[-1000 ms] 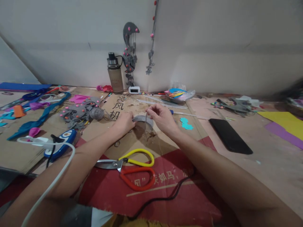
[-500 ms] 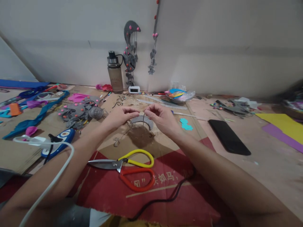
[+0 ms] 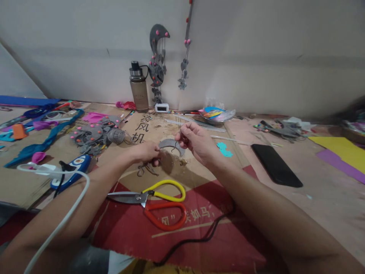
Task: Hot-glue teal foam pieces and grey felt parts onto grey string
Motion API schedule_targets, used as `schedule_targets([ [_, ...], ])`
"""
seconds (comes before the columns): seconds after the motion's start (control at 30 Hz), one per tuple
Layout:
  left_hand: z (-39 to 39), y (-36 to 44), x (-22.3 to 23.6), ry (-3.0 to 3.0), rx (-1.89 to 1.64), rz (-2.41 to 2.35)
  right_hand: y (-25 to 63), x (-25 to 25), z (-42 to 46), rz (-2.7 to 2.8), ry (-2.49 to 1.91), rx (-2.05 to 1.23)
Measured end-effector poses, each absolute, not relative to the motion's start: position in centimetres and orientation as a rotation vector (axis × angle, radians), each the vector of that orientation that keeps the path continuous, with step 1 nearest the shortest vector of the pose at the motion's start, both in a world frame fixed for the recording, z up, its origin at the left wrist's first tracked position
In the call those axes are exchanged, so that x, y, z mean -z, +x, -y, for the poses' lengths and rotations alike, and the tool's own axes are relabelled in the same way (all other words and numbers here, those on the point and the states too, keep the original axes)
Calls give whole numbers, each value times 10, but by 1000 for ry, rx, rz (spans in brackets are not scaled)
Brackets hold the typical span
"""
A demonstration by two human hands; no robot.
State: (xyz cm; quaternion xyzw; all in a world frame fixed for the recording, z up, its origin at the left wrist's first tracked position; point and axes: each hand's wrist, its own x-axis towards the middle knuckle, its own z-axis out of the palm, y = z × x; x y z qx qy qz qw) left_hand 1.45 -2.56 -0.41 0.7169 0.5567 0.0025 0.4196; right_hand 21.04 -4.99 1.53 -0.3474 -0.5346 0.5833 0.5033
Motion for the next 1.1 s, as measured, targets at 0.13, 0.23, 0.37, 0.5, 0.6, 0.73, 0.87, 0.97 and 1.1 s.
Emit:
schedule_targets([
  [0.13,11,-3,4,2108,43,-1753,209,-9,47,1343,-886,-1374],
  [0.23,3,-15,-1,2344,-12,-2011,209,-4,44,1399,-944,-1332],
  [0.37,9,-6,-10,2302,-482,-1906,209,-3,45,1447,-969,-1337],
  [0.5,31,23,-15,1884,-639,-1377,207,-4,47,1447,-982,-1348],
  [0.6,44,36,-14,1496,-575,-1082,207,-2,47,1430,-1017,-1282],
  [0.73,46,36,-11,1330,-496,-914,209,0,42,1443,-1065,-1140],
  [0.87,38,30,-5,1364,-491,-950,213,4,35,1513,-1108,-1016],
  [0.97,34,26,-1,1383,-447,-1007,214,11,30,1590,-1118,-948],
  [1.1,34,23,-1,1493,-294,-1150,213,21,25,1703,-1135,-866],
])
